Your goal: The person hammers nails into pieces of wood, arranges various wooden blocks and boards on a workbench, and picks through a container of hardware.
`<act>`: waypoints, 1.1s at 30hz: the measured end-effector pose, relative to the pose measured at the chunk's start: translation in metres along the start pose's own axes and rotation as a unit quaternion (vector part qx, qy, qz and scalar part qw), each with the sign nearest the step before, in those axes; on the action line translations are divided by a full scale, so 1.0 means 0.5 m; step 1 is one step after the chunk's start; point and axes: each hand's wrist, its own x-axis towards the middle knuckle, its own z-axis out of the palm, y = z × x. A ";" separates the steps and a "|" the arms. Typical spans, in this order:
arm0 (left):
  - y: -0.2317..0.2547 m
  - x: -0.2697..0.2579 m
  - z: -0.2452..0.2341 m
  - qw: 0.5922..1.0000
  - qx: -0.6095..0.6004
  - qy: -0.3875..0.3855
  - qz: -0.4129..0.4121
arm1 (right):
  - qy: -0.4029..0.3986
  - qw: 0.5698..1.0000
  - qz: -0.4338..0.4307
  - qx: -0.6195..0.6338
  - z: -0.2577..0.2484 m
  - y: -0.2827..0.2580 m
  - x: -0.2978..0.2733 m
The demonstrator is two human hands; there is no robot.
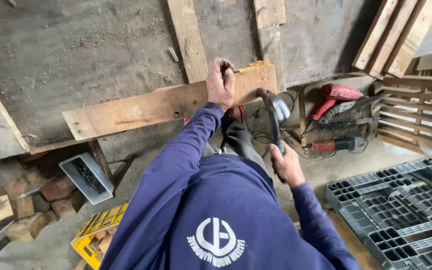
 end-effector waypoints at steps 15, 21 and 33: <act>0.004 0.006 -0.002 0.999 -0.018 -0.015 -0.039 | 0.012 0.992 0.017 0.121 0.079 0.097 0.034; -0.017 0.003 0.007 0.999 0.029 0.007 0.024 | 0.104 0.973 -0.061 0.197 0.151 0.231 0.029; 0.042 -0.247 -0.212 0.989 0.081 -0.122 -0.039 | 0.076 0.988 -0.132 -0.001 0.186 0.155 -0.043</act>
